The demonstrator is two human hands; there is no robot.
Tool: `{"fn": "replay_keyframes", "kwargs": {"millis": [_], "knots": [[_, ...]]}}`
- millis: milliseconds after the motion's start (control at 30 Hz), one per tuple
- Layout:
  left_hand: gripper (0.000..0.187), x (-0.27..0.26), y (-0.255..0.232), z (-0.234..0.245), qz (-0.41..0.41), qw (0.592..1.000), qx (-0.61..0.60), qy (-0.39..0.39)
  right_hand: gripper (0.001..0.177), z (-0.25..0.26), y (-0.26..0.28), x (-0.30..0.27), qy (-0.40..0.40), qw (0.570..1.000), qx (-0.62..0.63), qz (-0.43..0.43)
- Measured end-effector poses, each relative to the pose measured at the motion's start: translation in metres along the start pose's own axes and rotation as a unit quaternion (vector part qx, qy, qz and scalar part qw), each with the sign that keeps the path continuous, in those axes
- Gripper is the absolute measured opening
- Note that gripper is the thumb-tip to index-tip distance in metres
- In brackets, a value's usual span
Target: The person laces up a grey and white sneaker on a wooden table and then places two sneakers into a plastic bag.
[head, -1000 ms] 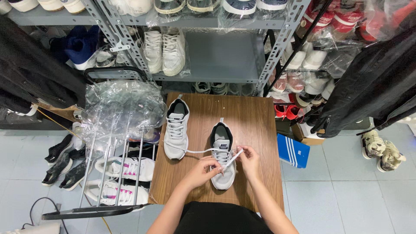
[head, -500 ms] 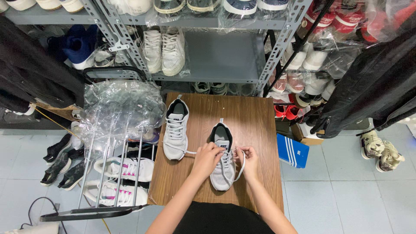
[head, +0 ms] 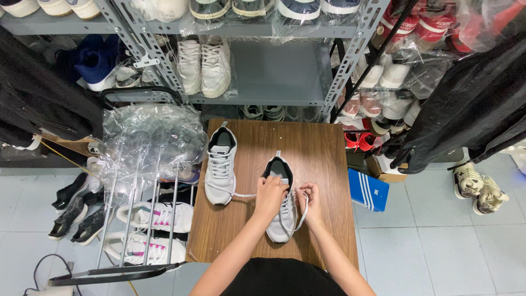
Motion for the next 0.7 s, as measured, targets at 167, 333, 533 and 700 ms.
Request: {"fn": "replay_keyframes", "kwargs": {"millis": [167, 333, 533, 700], "knots": [[0.01, 0.005, 0.002, -0.009, 0.003, 1.0, 0.01, 0.006, 0.025, -0.008, -0.01, 0.004, 0.011, 0.999, -0.02, 0.048], [0.003, 0.008, 0.003, -0.014, 0.01, 0.999, 0.045, 0.022, 0.027, -0.019, 0.014, 0.006, 0.021, 0.997, -0.05, 0.05], [0.007, 0.002, 0.008, 0.005, -0.006, 0.999, 0.045, -0.009, 0.031, -0.004, 0.071, 0.014, 0.122, 0.933, -0.316, 0.119], [0.005, -0.022, 0.02, 0.05, 0.068, 0.992, 0.015, -0.105, 0.027, 0.007, 0.087, 0.026, 0.15, 0.917, -0.366, 0.046]]}}
Point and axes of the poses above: each hand's wrist, its own x-axis towards the middle knuckle, its own z-axis out of the back of the hand, y = z × x, the point moved 1 cm from there along x, towards the middle knuckle, and after that the axes turned 15 degrees about y, right-handed, at the moved point
